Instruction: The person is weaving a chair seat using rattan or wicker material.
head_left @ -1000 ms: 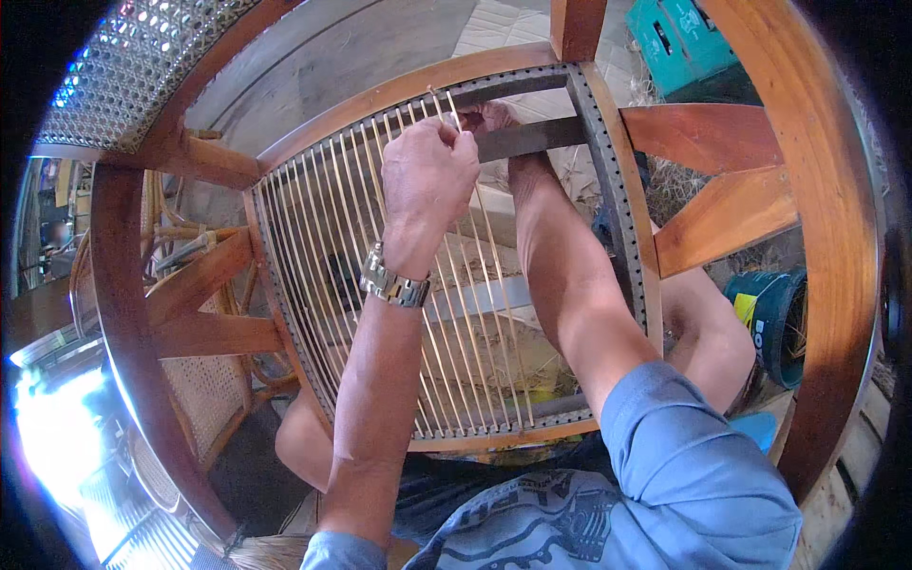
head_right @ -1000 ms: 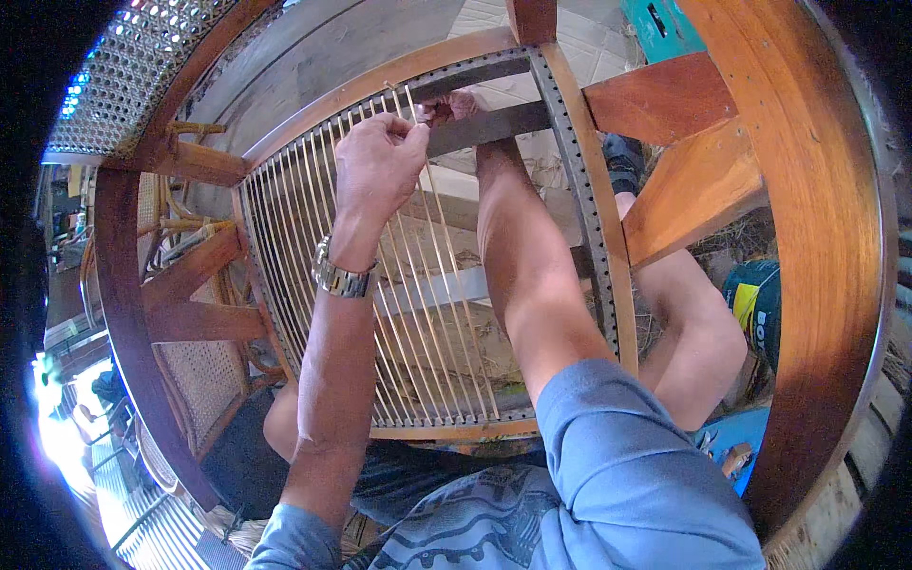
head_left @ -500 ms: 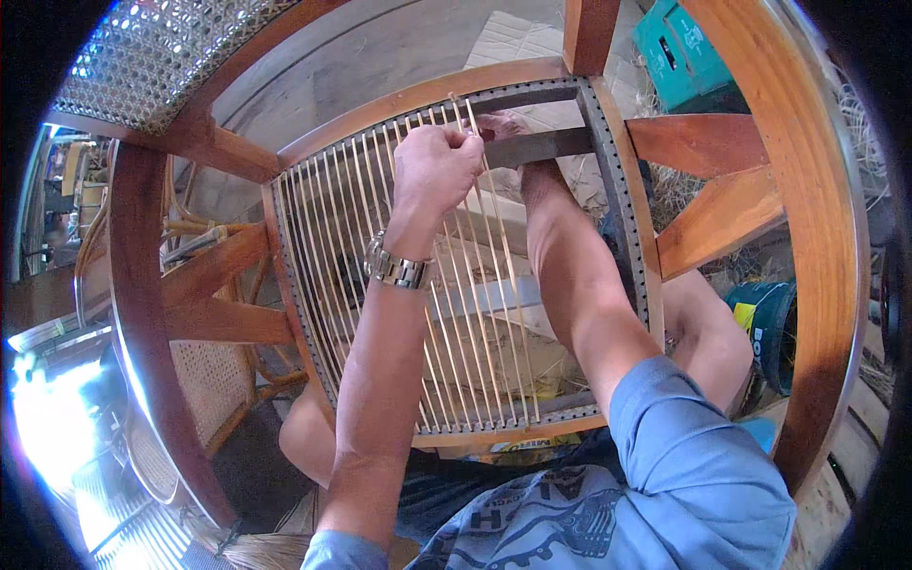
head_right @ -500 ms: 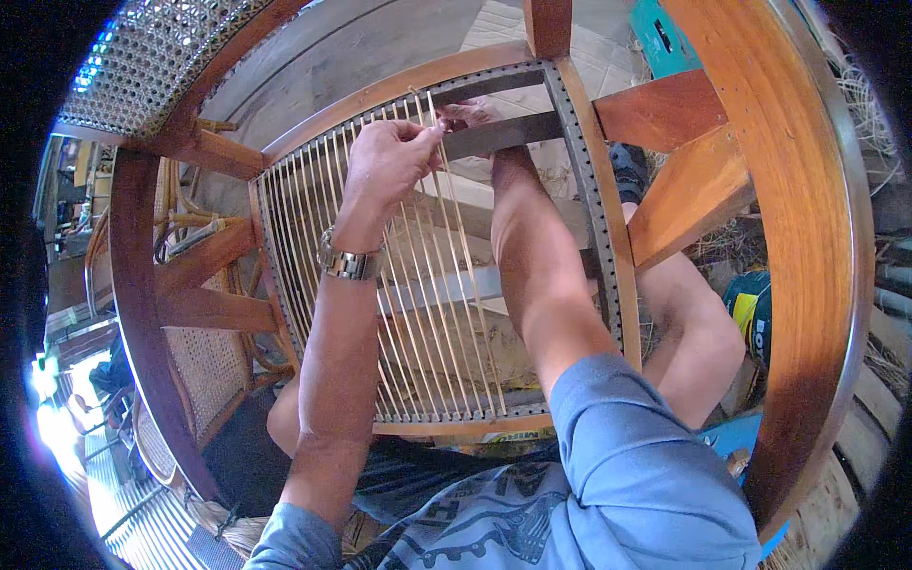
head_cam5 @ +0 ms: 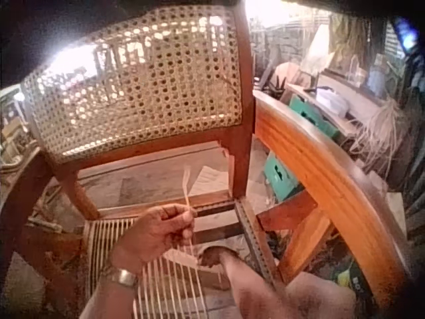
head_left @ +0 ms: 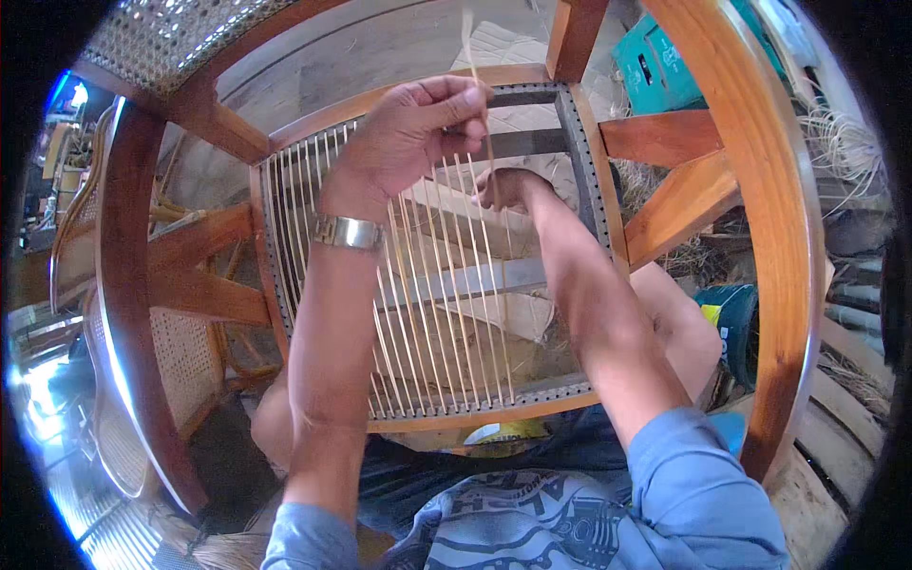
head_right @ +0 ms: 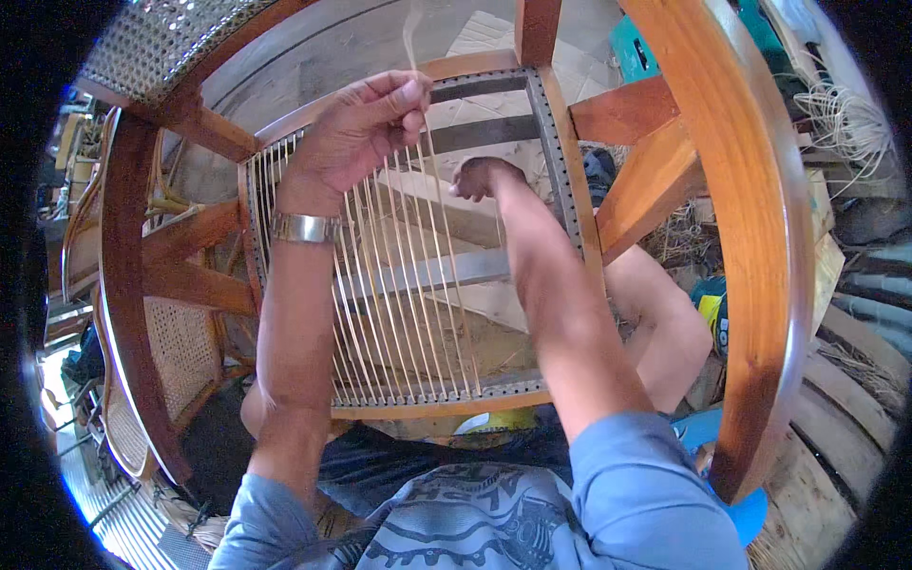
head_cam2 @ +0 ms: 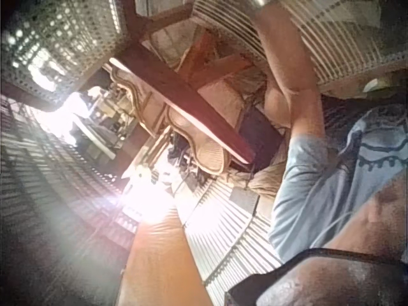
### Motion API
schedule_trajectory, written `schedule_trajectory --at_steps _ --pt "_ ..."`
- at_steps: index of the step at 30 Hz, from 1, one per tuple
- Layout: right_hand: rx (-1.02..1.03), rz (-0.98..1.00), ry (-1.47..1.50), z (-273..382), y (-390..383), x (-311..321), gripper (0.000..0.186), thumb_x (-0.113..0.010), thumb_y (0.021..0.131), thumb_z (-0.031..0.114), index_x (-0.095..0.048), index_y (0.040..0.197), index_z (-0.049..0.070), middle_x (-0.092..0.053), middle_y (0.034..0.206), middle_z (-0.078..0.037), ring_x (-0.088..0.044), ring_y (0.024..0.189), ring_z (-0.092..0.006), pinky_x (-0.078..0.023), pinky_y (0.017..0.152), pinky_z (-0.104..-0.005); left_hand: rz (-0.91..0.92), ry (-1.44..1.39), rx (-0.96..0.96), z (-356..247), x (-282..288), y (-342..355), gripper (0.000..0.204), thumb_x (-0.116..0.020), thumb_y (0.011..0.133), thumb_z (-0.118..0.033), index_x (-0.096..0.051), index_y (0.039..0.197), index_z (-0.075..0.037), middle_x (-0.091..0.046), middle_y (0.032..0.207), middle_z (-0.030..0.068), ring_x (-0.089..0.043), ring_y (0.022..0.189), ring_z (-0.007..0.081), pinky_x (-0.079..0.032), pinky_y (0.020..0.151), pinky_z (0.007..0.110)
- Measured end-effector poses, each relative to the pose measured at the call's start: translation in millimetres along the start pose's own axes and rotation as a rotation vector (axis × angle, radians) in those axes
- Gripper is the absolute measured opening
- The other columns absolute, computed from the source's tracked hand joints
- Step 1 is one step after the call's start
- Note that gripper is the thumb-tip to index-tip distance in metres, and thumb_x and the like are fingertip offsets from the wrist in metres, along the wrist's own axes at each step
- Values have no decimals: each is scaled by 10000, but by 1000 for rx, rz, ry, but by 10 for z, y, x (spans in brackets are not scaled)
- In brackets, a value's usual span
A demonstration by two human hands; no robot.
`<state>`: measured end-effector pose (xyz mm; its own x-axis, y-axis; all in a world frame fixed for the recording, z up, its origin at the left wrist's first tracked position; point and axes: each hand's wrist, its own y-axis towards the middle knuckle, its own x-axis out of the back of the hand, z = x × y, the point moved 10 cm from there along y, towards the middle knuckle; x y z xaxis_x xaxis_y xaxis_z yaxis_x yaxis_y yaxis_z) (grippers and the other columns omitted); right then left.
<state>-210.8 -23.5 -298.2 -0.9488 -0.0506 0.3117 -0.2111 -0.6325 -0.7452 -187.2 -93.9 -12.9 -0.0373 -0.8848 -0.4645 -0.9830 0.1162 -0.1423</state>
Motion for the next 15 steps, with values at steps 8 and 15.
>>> schedule_trajectory --at_steps 8,15 --pt "152 -330 -356 272 -1018 6 301 -614 893 242 -697 1105 45 -725 985 -180 -692 878 -331 -526 837 -420 -446 1099 -334 -311 1051 75 218 -721 909 -223 -725 1046 -53 -718 930 26 -664 818 124 -535 758 271" --pt "567 -992 46 1520 -2107 1084 257 -692 873 124 -685 1106 16 -706 904 -153 -690 835 -214 -543 799 -342 -492 1286 -334 -381 1194 183 201 -721 868 -288 -770 995 -139 -730 1012 62 -692 945 239 -527 874 347"
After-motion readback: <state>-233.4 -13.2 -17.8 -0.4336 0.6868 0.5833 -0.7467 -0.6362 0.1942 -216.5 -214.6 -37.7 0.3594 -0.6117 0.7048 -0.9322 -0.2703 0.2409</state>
